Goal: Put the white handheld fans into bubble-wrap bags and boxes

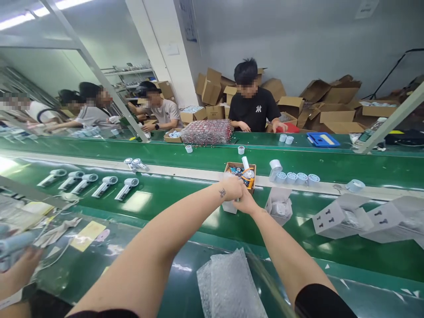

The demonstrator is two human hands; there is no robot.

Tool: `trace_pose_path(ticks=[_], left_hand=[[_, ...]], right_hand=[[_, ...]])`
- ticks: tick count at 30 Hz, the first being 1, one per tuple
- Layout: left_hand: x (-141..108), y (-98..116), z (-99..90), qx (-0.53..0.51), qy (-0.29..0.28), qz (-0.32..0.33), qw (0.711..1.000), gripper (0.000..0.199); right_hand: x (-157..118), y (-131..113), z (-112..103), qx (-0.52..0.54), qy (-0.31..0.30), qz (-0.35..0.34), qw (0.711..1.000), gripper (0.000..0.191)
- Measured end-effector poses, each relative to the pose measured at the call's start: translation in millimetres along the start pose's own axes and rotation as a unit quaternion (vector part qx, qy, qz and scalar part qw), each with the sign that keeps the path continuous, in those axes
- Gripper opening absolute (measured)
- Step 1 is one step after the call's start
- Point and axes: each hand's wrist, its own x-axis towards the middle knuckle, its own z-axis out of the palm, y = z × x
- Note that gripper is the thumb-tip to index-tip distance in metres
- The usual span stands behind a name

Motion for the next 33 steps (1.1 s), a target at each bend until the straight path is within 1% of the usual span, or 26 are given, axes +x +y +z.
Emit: trace_pose_path(ticks=[2,3,4,6,7,9,10,11,12,13,14,15,16,17,18,20,21,22,23,25,27,28,29,30,31,33], left_hand=[[-3,-8,3.6,0.024,-0.018,0.052,0.998,0.025],[-9,-11,7.2,0.047,-0.013,0.062,0.997,0.034],[-15,-13,12.3,0.069,0.000,0.053,0.996,0.041],[-28,-11,25.1,0.099,0.007,0.008,0.995,0.046],[-34,-7,31.5,0.100,-0.003,-0.016,0.995,0.047],[-44,6,41.2,0.088,-0.023,-0.033,0.995,0.045],[-50,13,44.3,0.077,-0.013,-0.035,0.996,0.042],[-59,19,46.9,0.063,0.019,-0.045,0.997,0.037],[-72,25,49.7,0.044,0.067,-0.072,0.994,0.030],[-89,29,53.9,0.023,0.123,-0.119,0.985,0.024],[-111,33,60.0,0.005,0.179,-0.190,0.965,0.021],[-137,37,68.6,-0.007,0.223,-0.278,0.934,0.022],[-165,42,79.5,-0.011,0.244,-0.375,0.894,0.023],[-194,47,92.1,-0.011,0.240,-0.470,0.849,0.024],[-222,52,105.6,-0.008,0.207,-0.557,0.805,0.024],[-268,59,131.1,-0.042,0.100,-0.677,0.728,0.031],[-284,60,141.2,-0.081,0.059,-0.710,0.697,0.035],[-295,59,148.7,-0.124,0.036,-0.728,0.673,0.035],[-302,57,153.4,-0.166,0.030,-0.734,0.658,0.032],[-307,49,155.3,-0.229,0.044,-0.729,0.644,0.023],[-304,47,150.8,-0.281,0.060,-0.706,0.648,0.022],[-300,50,147.6,-0.314,0.068,-0.689,0.649,0.027],[-295,57,144.0,-0.346,0.075,-0.672,0.650,0.034],[-289,68,140.4,-0.387,0.085,-0.650,0.649,0.040],[-282,83,136.7,-0.441,0.095,-0.621,0.641,0.045],[-266,120,130.1,-0.580,0.101,-0.535,0.606,0.048]], right_hand=[[-6,4,-4,0.001,-0.001,0.007,1.000,0.057],[-9,6,-6,0.000,-0.004,0.007,1.000,0.058],[-11,8,-7,0.000,-0.005,0.005,1.000,0.058],[-14,12,-8,-0.002,-0.006,0.000,1.000,0.062],[-14,12,-7,-0.003,-0.004,0.001,1.000,0.063],[-14,12,-5,-0.005,0.005,0.009,1.000,0.062],[-14,11,-3,-0.005,0.010,0.014,1.000,0.061],[-15,9,-2,-0.004,0.014,0.019,1.000,0.058],[-17,7,0,-0.002,0.016,0.022,1.000,0.057],[-19,6,1,0.002,0.016,0.024,1.000,0.056],[-21,4,2,0.007,0.015,0.026,1.000,0.056],[-23,4,4,0.011,0.015,0.028,0.999,0.056],[-24,4,6,0.012,0.015,0.030,0.999,0.056],[-25,4,7,0.008,0.016,0.030,0.999,0.056],[-26,3,9,-0.001,0.017,0.027,0.999,0.056],[-29,-3,10,-0.031,0.024,0.018,0.999,0.059],[-32,-8,10,-0.049,0.033,0.015,0.998,0.062],[-37,-15,8,-0.065,0.047,0.014,0.997,0.067],[-44,-24,5,-0.076,0.066,0.015,0.995,0.070],[-66,-46,-2,-0.067,0.102,0.033,0.992,0.068],[-97,-71,-5,0.010,0.088,0.101,0.991,0.051],[-113,-83,-4,0.072,0.060,0.160,0.983,0.043],[-130,-96,0,0.145,0.024,0.231,0.962,0.038],[-145,-107,5,0.223,-0.010,0.305,0.926,0.036],[-159,-118,13,0.300,-0.038,0.370,0.878,0.037],[-182,-135,30,0.431,-0.072,0.443,0.783,0.039]])
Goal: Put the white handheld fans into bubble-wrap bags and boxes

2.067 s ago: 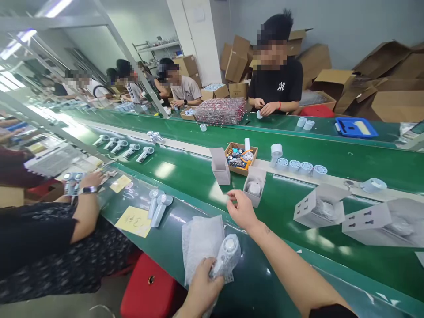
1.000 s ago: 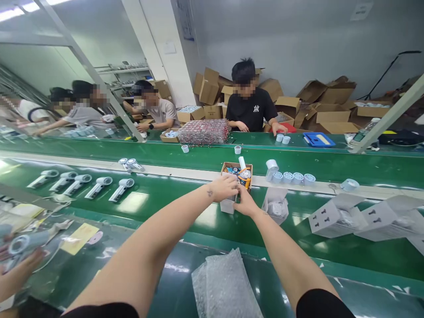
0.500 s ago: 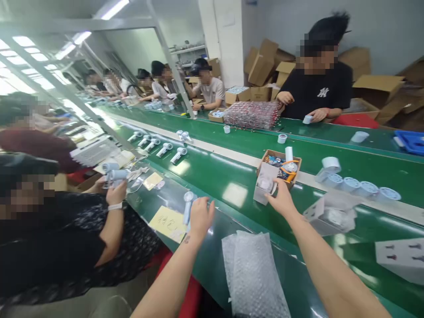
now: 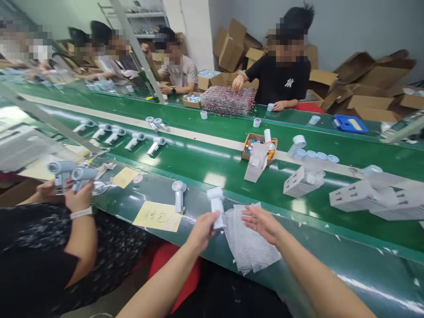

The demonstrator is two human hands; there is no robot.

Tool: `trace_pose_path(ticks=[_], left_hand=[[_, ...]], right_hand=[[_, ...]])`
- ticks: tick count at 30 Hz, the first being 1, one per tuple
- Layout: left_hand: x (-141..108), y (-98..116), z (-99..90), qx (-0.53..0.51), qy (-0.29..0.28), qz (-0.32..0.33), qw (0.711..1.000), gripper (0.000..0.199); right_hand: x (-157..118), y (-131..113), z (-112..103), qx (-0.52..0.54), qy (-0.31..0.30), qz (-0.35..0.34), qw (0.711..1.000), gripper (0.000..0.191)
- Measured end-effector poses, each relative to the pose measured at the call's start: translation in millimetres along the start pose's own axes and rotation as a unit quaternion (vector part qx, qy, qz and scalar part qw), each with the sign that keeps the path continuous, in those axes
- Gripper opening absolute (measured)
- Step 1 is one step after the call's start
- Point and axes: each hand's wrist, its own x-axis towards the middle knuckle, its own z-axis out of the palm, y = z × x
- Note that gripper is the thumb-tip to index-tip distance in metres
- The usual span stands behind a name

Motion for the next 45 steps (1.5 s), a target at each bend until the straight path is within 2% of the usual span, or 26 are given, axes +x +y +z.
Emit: trace_pose_path(ticks=[2,4,6,7,8,10,11,12,14,15,17,19,23,25,28,32,34,36,38,40,42,44,45], left_hand=[[-26,1,35.4,-0.095,-0.135,0.024,0.986,0.048],[-46,-2,68.5,-0.088,-0.205,0.070,0.972,0.047],[-55,-10,96.1,0.033,-0.224,0.161,0.961,0.040],[-57,-14,107.7,0.129,-0.234,0.207,0.941,0.037],[-56,-19,117.9,0.229,-0.246,0.242,0.910,0.037],[-50,-28,134.3,0.380,-0.265,0.269,0.844,0.044],[-46,-31,140.5,0.416,-0.268,0.265,0.827,0.042],[-42,-33,145.2,0.429,-0.265,0.257,0.824,0.035],[-34,-34,150.4,0.416,-0.259,0.240,0.838,0.016],[-31,-33,151.0,0.406,-0.255,0.230,0.847,0.014],[-26,-27,149.9,0.376,-0.245,0.208,0.869,0.018],[-25,-17,148.0,0.329,-0.234,0.189,0.895,0.020],[-35,1,149.4,0.214,-0.207,0.164,0.940,0.009],[-42,7,150.9,0.161,-0.198,0.160,0.954,0.007],[-46,12,148.0,0.100,-0.183,0.150,0.966,0.010],[-47,20,137.9,0.047,-0.116,0.138,0.982,0.016],[-53,26,135.3,0.033,-0.102,0.176,0.979,0.015],[-62,30,133.0,0.063,-0.104,0.307,0.944,0.014],[-71,32,127.4,0.133,-0.093,0.484,0.860,0.016],[-78,28,117.9,0.207,-0.058,0.607,0.765,0.020],[-81,21,108.4,0.259,-0.021,0.657,0.708,0.023],[-80,12,104.7,0.298,-0.007,0.672,0.678,0.022],[-78,9,106.0,0.313,-0.011,0.670,0.673,0.021]], right_hand=[[-10,16,9,0.083,-0.024,0.029,0.996,0.039],[-19,23,4,0.125,0.025,0.004,0.992,0.033],[-33,22,-17,0.153,0.114,-0.029,0.981,0.025],[-42,19,-32,0.163,0.153,-0.040,0.974,0.022],[-53,14,-50,0.165,0.185,-0.045,0.968,0.020],[-78,5,-85,0.146,0.223,-0.034,0.963,0.019],[-93,1,-101,0.133,0.231,-0.024,0.963,0.019],[-107,-1,-114,0.121,0.232,-0.013,0.965,0.020],[-134,0,-132,0.111,0.214,0.012,0.970,0.024],[-146,4,-137,0.114,0.202,0.021,0.973,0.026],[-163,16,-135,0.131,0.174,0.036,0.975,0.031],[-171,32,-124,0.153,0.135,0.047,0.978,0.038],[-160,53,-92,0.193,0.041,0.050,0.979,0.059],[-149,53,-83,0.197,0.013,0.054,0.979,0.060],[-139,48,-83,0.182,0.014,0.060,0.981,0.049],[-137,47,-91,0.098,0.026,0.051,0.993,0.046],[-135,49,-91,0.044,0.028,0.060,0.997,0.047],[-133,48,-89,0.017,0.037,0.060,0.997,0.047],[-132,44,-85,0.029,0.051,0.049,0.997,0.047],[-133,40,-81,0.060,0.062,0.034,0.996,0.047],[-137,37,-77,0.084,0.075,0.027,0.993,0.046],[-142,37,-73,0.095,0.096,0.036,0.990,0.043],[-144,37,-72,0.100,0.108,0.043,0.988,0.041]])
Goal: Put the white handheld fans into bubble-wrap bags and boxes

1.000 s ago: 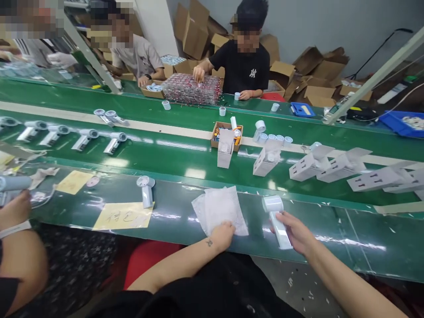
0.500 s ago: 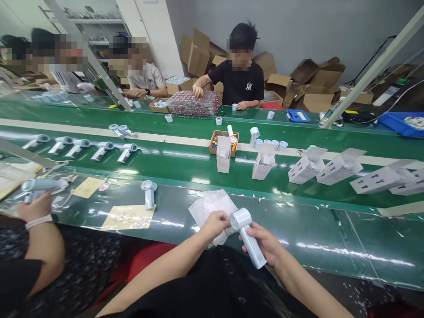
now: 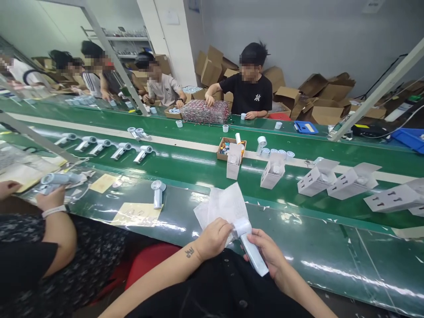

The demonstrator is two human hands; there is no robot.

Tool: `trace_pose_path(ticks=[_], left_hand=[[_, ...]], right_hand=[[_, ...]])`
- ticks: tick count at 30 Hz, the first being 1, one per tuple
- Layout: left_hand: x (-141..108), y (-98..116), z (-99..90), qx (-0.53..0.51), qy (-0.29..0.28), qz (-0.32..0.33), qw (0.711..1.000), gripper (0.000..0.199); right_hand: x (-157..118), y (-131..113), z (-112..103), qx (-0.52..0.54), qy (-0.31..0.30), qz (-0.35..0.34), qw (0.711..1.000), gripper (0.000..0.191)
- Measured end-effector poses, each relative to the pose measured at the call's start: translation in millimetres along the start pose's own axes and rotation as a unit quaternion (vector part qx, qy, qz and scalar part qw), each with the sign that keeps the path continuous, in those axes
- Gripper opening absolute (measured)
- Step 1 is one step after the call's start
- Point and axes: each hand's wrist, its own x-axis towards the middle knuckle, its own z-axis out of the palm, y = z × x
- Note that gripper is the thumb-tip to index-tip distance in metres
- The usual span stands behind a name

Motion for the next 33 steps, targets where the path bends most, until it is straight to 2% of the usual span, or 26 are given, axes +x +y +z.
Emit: trace_pose_path(ticks=[2,4,6,7,11,12,14,16,18,20,22,23,24,25,27,29,31,32,33], left_hand=[[1,-2,10.8,0.007,-0.029,-0.039,0.999,0.017],[10,-2,22.1,0.007,-0.054,-0.136,0.989,0.014],[21,3,28.7,-0.001,-0.078,-0.242,0.967,0.014],[27,7,29.6,-0.014,-0.098,-0.264,0.959,0.014],[44,28,20.5,-0.088,-0.187,-0.196,0.958,0.009],[47,31,17.2,-0.101,-0.193,-0.204,0.954,0.010],[54,33,11.8,-0.126,-0.183,-0.265,0.938,0.013],[58,31,8.5,-0.170,-0.181,-0.308,0.918,0.015],[59,27,6.0,-0.227,-0.189,-0.324,0.899,0.014],[59,24,2.2,-0.285,-0.177,-0.373,0.865,0.015],[58,26,-3.5,-0.345,-0.137,-0.419,0.828,0.018],[59,29,-6.5,-0.372,-0.117,-0.420,0.820,0.019],[61,35,-9.1,-0.393,-0.102,-0.396,0.824,0.019],[63,42,-10.9,-0.403,-0.095,-0.351,0.840,0.020],[67,60,-10.9,-0.402,-0.111,-0.229,0.880,0.020],[70,72,-7.5,-0.395,-0.159,-0.110,0.898,0.020],[68,67,-6.9,-0.414,-0.204,-0.040,0.886,0.021],[64,54,-10.3,-0.425,-0.207,-0.042,0.880,0.020],[58,35,-17.4,-0.423,-0.187,-0.084,0.883,0.017]], right_hand=[[-4,1,2,0.014,0.025,0.007,1.000,0.037],[-5,-1,2,0.031,0.045,0.003,0.999,0.035],[-4,-3,2,0.046,0.069,-0.008,0.997,0.035],[-3,-4,2,0.057,0.081,-0.016,0.995,0.035],[4,-1,-1,0.093,0.105,-0.034,0.990,0.035],[6,1,-1,0.092,0.104,-0.032,0.990,0.035],[7,7,-3,0.074,0.103,-0.027,0.991,0.035],[3,11,-8,0.029,0.090,-0.033,0.995,0.037],[-8,8,-18,-0.071,0.072,-0.050,0.994,0.039],[-24,-3,-33,-0.200,0.057,-0.082,0.975,0.038],[-41,-18,-49,-0.266,0.041,-0.111,0.957,0.038],[-46,-26,-56,-0.249,0.037,-0.118,0.961,0.038],[-49,-33,-60,-0.200,0.044,-0.114,0.972,0.038],[-49,-37,-62,-0.137,0.059,-0.092,0.985,0.039],[-40,-38,-57,-0.027,0.063,0.001,0.998,0.046],[-24,-29,-44,0.012,0.004,0.111,0.994,0.046],[-8,-17,-33,0.014,-0.077,0.153,0.985,0.036],[-1,-12,-31,0.018,-0.096,0.138,0.986,0.033],[5,-9,-33,0.023,-0.094,0.114,0.989,0.037]])
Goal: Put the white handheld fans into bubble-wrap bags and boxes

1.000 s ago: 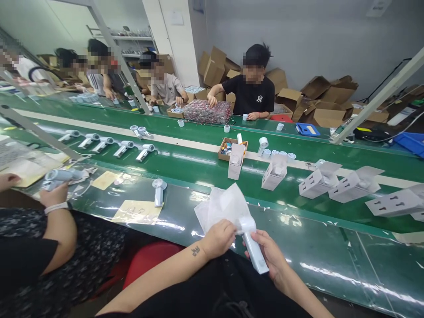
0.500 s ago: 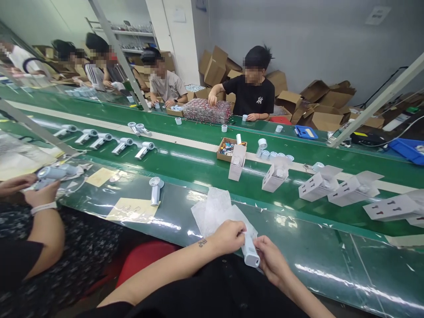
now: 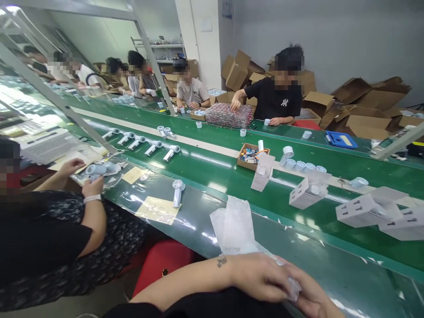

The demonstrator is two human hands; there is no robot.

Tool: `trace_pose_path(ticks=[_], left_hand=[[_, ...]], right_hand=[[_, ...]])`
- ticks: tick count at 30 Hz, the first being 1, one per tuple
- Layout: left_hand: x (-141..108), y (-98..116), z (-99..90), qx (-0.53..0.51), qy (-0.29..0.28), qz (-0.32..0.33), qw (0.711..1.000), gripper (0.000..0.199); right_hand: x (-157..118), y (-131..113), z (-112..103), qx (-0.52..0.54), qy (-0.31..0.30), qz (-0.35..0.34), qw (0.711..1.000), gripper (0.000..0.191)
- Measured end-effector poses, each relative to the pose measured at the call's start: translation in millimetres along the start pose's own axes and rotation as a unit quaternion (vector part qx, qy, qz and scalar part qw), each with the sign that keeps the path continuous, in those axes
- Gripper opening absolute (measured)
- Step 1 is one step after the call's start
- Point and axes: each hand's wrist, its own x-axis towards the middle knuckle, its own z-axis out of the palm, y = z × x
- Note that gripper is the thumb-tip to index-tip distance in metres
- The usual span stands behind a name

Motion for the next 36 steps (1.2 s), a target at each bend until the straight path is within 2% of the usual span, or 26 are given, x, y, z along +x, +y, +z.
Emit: trace_pose_path(ticks=[1,2,3,4,5,7,8,10,13,15,17,18,19,20,21,22,23,24,26,27,28,29,31,33,36], left_hand=[[-12,-11,-24.0,0.002,0.080,-0.063,0.995,0.015],[-27,-23,-53.0,0.013,0.188,-0.145,0.971,0.014],[-45,-35,-84.9,0.053,0.336,-0.275,0.899,0.012],[-64,-49,-117.2,0.093,0.472,-0.403,0.779,0.016],[-83,-62,-147.5,0.114,0.521,-0.457,0.712,0.026],[-118,-88,-194.6,0.119,0.554,-0.532,0.629,0.038],[-133,-100,-209.8,0.115,0.557,-0.560,0.602,0.042],[-154,-119,-224.9,0.093,0.547,-0.596,0.580,0.039],[-162,-135,-223.0,0.050,0.531,-0.602,0.594,0.024],[-152,-138,-210.0,0.011,0.530,-0.579,0.620,0.023],[-130,-134,-183.6,-0.035,0.526,-0.545,0.652,0.030],[-115,-129,-164.4,-0.067,0.521,-0.523,0.672,0.033],[-98,-123,-141.5,-0.107,0.509,-0.497,0.695,0.036],[-81,-115,-115.9,-0.147,0.491,-0.471,0.718,0.039],[-64,-107,-89.2,-0.234,0.460,-0.417,0.748,0.042],[-49,-98,-63.3,-0.304,0.409,-0.369,0.777,0.045],[-36,-91,-40.0,-0.332,0.345,-0.347,0.807,0.048],[-27,-84,-20.9,-0.322,0.284,-0.322,0.844,0.050],[-20,-78,1.4,-0.197,0.190,-0.278,0.921,0.047],[-22,-79,5.0,-0.091,0.166,-0.257,0.948,0.042],[-27,-83,4.9,0.023,0.148,-0.242,0.959,0.035],[-32,-89,2.4,0.127,0.129,-0.242,0.953,0.028],[-44,-104,-5.0,0.252,0.082,-0.275,0.924,0.019],[-48,-117,-10.5,0.271,0.041,-0.320,0.907,0.010],[-40,-123,-13.3,0.243,0.065,-0.349,0.903,0.019]], right_hand=[[5,0,-7,0.008,0.021,-0.027,0.999,0.044],[8,-2,-17,0.019,0.060,-0.052,0.997,0.052],[11,-5,-30,0.031,0.111,-0.075,0.990,0.059],[14,-8,-45,0.044,0.173,-0.096,0.979,0.064],[16,-11,-60,0.054,0.226,-0.120,0.965,0.067],[19,-15,-90,0.064,0.310,-0.169,0.934,0.067],[21,-15,-103,0.064,0.335,-0.190,0.921,0.064],[21,-12,-122,0.060,0.366,-0.226,0.901,0.057],[14,-5,-136,0.021,0.408,-0.254,0.877,0.051],[7,-5,-135,-0.052,0.483,-0.238,0.841,0.047],[3,-9,-121,-0.142,0.564,-0.225,0.782,0.042],[5,-12,-107,-0.177,0.585,-0.234,0.756,0.041],[10,-14,-89,-0.195,0.587,-0.250,0.745,0.041],[18,-16,-67,-0.210,0.557,-0.274,0.756,0.044],[29,-18,-43,-0.171,0.497,-0.284,0.802,0.048],[41,-19,-18,-0.112,0.392,-0.269,0.873,0.050],[54,-19,5,-0.056,0.270,-0.225,0.935,0.051],[65,-18,24,-0.015,0.172,-0.181,0.968,0.050],[79,-18,46,0.051,0.102,-0.162,0.980,0.045],[81,-19,48,0.074,0.098,-0.164,0.979,0.042],[81,-20,44,0.090,0.108,-0.170,0.975,0.039],[77,-21,37,0.100,0.119,-0.172,0.973,0.036],[66,-23,15,0.107,0.130,-0.165,0.972,0.032],[53,-23,-6,0.104,0.118,-0.145,0.977,0.031],[36,-17,-19,0.099,0.085,-0.113,0.985,0.033]])
